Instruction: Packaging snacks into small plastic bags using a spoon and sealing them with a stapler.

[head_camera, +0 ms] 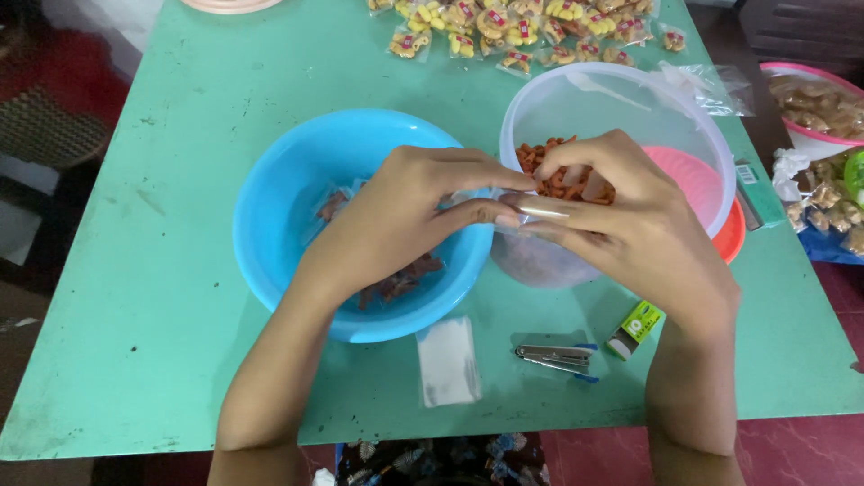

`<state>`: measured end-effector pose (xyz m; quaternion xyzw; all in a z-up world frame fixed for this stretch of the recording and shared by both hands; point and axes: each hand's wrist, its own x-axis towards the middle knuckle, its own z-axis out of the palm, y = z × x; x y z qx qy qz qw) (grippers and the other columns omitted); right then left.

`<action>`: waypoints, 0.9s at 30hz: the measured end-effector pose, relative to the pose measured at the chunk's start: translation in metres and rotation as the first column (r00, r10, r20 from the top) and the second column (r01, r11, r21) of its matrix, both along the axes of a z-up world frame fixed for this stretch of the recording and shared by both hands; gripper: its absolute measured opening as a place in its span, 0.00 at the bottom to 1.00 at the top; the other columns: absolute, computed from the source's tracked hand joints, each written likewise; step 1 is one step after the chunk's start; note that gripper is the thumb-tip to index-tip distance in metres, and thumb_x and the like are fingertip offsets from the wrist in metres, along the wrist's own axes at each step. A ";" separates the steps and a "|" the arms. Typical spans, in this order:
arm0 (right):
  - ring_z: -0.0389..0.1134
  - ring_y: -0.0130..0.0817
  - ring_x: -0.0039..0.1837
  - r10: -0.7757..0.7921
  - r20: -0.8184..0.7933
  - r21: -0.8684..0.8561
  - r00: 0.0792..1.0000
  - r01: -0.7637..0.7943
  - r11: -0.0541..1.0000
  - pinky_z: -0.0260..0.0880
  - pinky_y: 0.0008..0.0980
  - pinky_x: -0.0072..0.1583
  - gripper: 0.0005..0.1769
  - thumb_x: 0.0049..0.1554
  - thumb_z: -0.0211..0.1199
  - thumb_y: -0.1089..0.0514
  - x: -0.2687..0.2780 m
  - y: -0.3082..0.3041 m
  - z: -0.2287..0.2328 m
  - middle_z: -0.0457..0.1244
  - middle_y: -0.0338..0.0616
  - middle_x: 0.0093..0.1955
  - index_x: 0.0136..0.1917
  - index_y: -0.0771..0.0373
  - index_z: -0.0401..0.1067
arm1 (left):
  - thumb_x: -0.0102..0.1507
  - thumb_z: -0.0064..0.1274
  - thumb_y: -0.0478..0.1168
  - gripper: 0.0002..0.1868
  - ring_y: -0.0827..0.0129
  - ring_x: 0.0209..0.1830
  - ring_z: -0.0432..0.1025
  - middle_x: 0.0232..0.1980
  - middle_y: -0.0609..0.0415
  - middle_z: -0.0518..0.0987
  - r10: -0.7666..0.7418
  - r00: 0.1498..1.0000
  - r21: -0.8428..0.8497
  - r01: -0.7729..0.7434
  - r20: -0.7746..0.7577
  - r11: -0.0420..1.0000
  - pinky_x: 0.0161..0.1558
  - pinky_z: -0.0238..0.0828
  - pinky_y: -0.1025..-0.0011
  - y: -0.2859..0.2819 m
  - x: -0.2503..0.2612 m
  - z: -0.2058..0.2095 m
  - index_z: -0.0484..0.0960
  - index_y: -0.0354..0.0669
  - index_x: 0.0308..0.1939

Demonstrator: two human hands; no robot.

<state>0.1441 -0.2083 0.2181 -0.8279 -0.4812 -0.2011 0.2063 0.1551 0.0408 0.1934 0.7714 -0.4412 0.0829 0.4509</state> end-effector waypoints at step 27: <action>0.73 0.34 0.57 -0.272 -0.319 0.009 0.908 0.290 0.957 0.73 0.30 0.59 0.07 0.66 0.63 0.64 0.029 -0.044 0.006 0.72 0.46 0.56 0.54 0.67 0.80 | 0.71 0.61 0.33 0.12 0.55 0.54 0.82 0.60 0.44 0.85 0.157 0.975 -0.037 -0.153 0.159 0.988 0.50 0.80 0.62 0.023 -0.003 0.019 0.86 0.41 0.59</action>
